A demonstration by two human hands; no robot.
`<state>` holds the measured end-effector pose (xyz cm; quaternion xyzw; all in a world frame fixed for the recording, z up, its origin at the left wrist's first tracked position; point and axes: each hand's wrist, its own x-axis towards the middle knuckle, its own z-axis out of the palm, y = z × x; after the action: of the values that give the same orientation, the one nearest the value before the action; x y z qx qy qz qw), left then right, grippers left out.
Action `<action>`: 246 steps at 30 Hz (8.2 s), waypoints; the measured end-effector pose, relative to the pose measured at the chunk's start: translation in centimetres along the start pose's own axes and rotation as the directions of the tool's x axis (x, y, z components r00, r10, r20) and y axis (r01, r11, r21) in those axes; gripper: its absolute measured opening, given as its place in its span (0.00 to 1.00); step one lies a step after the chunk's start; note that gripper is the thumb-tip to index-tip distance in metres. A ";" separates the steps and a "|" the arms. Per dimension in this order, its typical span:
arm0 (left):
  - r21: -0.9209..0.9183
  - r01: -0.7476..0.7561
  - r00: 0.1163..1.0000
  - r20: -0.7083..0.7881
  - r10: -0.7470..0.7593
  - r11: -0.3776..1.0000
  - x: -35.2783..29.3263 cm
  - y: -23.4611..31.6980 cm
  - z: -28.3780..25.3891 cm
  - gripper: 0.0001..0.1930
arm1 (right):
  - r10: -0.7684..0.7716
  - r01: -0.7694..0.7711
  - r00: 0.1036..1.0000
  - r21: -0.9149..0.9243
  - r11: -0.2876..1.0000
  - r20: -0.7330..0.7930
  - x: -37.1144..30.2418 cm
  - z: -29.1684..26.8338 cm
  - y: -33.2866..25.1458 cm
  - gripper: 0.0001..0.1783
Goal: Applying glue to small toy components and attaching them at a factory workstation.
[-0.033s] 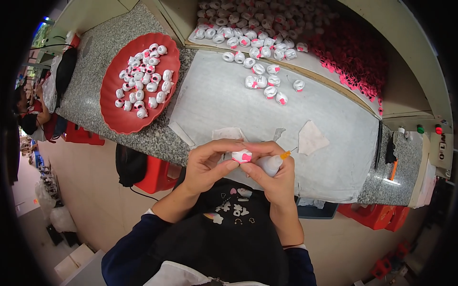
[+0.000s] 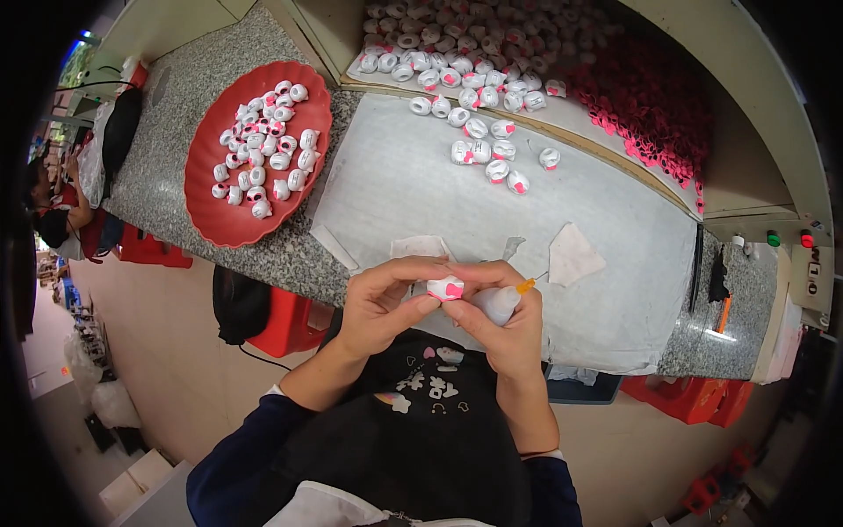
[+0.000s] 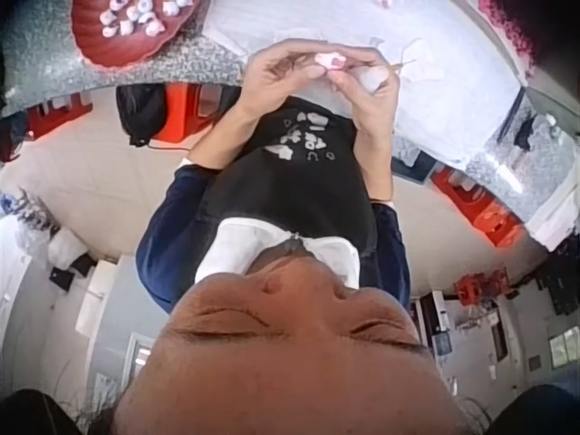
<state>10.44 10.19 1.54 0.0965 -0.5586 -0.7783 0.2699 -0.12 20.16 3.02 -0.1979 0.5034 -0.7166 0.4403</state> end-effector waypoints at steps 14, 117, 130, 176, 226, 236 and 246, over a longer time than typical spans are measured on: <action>-0.144 -0.004 0.998 0.064 0.013 0.990 -0.3 -0.8 -0.5 0.12 | 0.047 -0.048 0.999 0.021 0.999 0.021 -0.8 -0.1 0.1 0.14; -0.350 0.091 0.982 -0.122 -0.142 0.932 -0.1 -0.4 0.2 0.18 | -0.778 0.696 0.621 -0.521 0.495 0.090 -2.8 0.4 -1.6 0.22; -0.387 0.125 0.980 -0.098 -0.176 0.914 -0.1 -0.7 0.1 0.19 | -0.800 0.727 0.592 -0.494 0.478 0.097 -2.5 0.5 -1.0 0.22; -0.276 -0.032 0.930 -0.361 -0.073 0.961 0.7 0.7 -2.6 0.20 | -0.282 0.249 0.959 -0.411 0.877 -0.020 6.6 -7.8 -6.9 0.13; -0.173 0.027 0.987 -0.152 -0.054 0.985 0.2 -0.7 0.7 0.18 | -0.244 0.220 0.961 -0.177 0.959 -0.130 0.3 -1.3 -0.1 0.07; 0.375 -0.184 0.976 -0.042 0.214 0.908 0.6 -0.2 0.2 0.15 | -0.093 0.094 0.995 0.019 0.995 -0.045 -0.1 -0.4 -0.8 0.07; 0.448 -0.158 0.979 -0.043 0.198 0.880 0.7 0.3 0.8 0.15 | -0.062 0.065 0.995 0.039 0.997 -0.082 0.3 -0.2 -0.1 0.07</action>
<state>9.61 10.45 2.18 0.1374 -0.7148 -0.5981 0.3355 -0.51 20.01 3.01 -0.1754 0.4993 -0.7480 0.4004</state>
